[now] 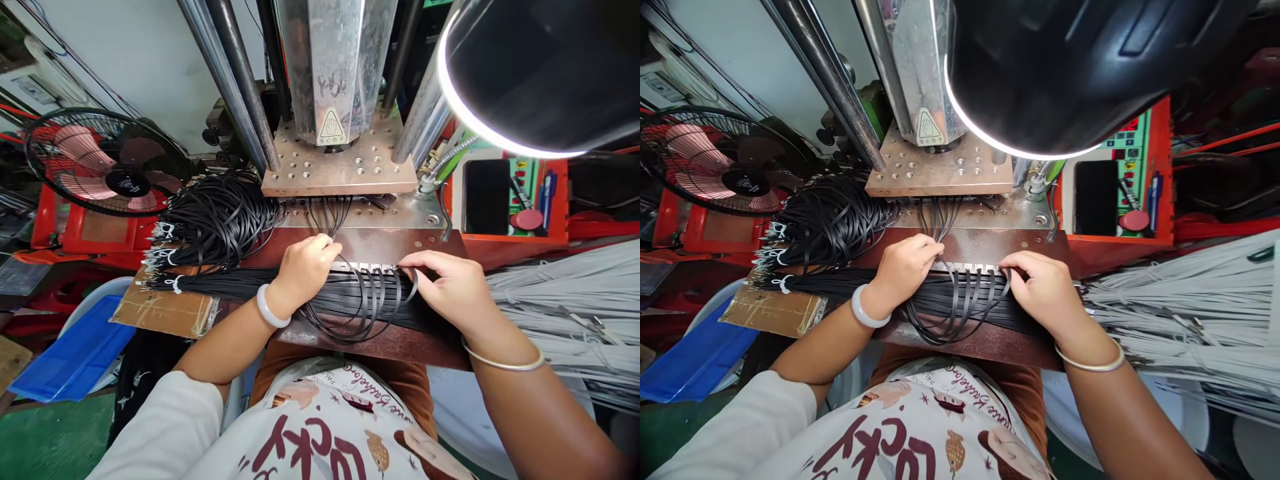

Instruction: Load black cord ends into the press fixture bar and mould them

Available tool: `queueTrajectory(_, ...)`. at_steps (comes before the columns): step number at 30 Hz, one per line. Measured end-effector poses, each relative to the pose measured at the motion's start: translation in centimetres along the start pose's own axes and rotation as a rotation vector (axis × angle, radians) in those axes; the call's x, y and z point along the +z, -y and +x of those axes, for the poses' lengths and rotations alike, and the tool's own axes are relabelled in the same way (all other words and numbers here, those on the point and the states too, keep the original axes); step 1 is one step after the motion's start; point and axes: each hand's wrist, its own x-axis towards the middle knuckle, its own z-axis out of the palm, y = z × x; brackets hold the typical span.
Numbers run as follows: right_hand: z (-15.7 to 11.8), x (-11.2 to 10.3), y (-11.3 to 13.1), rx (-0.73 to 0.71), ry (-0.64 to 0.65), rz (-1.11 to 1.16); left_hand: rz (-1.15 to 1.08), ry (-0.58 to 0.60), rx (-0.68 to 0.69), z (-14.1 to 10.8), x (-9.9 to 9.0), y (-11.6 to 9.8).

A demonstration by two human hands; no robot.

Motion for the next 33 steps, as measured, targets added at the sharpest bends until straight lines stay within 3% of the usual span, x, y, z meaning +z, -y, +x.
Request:
queueTrajectory(3,-0.1,0.2,0.1,-0.088,-0.014,-0.056,-0.236,-0.060,-0.041,0.2,1.2,0.7)
queueTrajectory(6,-0.1,0.3,0.2,-0.149,0.028,-0.085,-0.313,-0.009,-0.044,0.4,1.9,1.2)
queueTrajectory(11,0.1,0.7,-0.3,-0.124,0.076,-0.006,-0.139,-0.040,-0.064,0.8,-0.6,0.7)
queueTrajectory(14,0.2,0.9,-0.5,-0.097,0.090,0.016,-0.332,-0.034,-0.017,1.1,-1.8,0.5)
queueTrajectory(17,0.2,1.0,-0.5,-0.087,0.099,0.023,-0.546,0.055,0.041,0.9,-1.1,0.7)
queueTrajectory(20,0.2,1.0,-0.3,-0.079,0.110,0.030,-0.505,0.050,0.047,0.2,0.3,0.8)
queueTrajectory(25,0.3,0.9,-0.2,-0.065,0.117,0.034,-0.370,-0.112,0.115,-0.6,1.0,0.5)
queueTrajectory(30,0.3,0.9,-0.3,-0.069,0.129,0.040,-0.318,-0.004,0.198,-0.5,0.9,0.3)
queueTrajectory(33,0.2,1.0,-0.4,-0.071,0.125,0.038,-0.384,-0.046,0.101,-0.5,1.0,0.3)
